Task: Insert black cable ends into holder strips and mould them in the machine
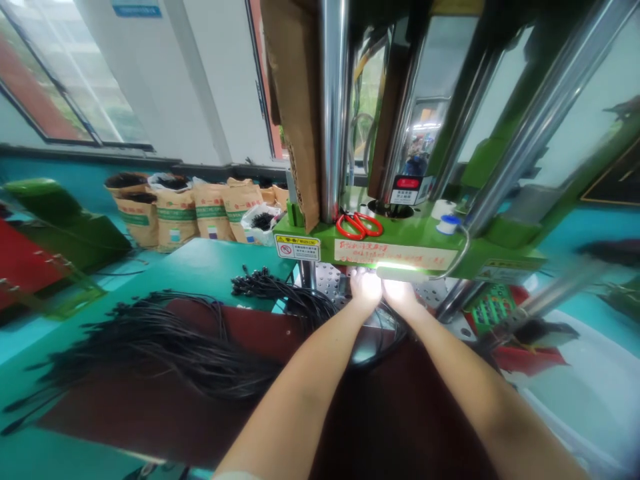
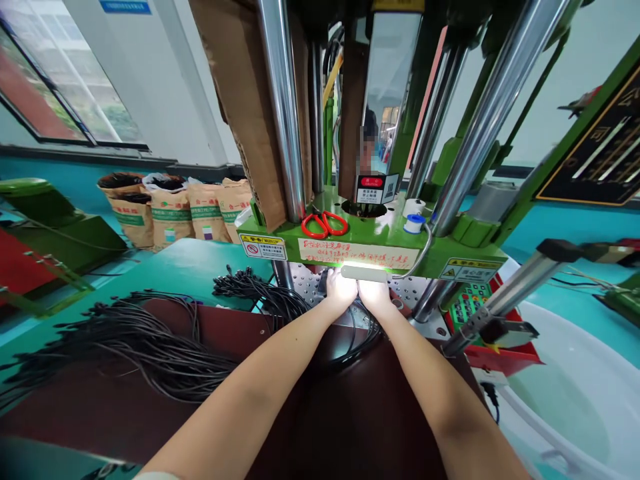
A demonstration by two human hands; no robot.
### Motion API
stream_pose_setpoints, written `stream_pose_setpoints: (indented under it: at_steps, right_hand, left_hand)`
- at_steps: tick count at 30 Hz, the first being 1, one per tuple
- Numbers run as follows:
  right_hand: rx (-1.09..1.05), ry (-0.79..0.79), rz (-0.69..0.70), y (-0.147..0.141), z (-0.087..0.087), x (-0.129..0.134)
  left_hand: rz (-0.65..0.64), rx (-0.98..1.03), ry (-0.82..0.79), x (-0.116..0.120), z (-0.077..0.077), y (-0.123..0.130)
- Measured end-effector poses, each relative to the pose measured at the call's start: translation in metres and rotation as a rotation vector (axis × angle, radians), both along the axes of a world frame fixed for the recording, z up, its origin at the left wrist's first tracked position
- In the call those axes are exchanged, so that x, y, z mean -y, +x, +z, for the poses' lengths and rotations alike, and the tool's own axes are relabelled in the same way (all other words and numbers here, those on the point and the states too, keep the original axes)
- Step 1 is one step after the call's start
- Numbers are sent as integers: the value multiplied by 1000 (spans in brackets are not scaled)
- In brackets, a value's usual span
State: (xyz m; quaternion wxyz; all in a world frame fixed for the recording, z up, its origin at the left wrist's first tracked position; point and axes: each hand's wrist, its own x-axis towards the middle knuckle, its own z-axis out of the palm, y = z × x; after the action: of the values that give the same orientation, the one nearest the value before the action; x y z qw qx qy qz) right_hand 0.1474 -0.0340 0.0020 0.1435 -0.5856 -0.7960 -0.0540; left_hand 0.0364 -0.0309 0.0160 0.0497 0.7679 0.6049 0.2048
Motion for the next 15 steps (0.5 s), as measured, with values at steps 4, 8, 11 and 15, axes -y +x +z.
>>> stream_pose_setpoints:
  at_steps: [4, 8, 11, 15]
  right_hand:
    - [22, -31, 39, 12, 7, 4]
    - [56, -100, 105, 20, 11, 6]
    - [69, -146, 105, 19, 13, 5]
    - [76, -182, 61, 13, 14, 2]
  left_hand:
    - [-96, -42, -11, -6, 7, -11]
    - [-297, -88, -13, -14, 1, -27]
    - [-365, -92, -34, -19, -8, -36]
    - [-384, -72, -67, -24, -16, -39]
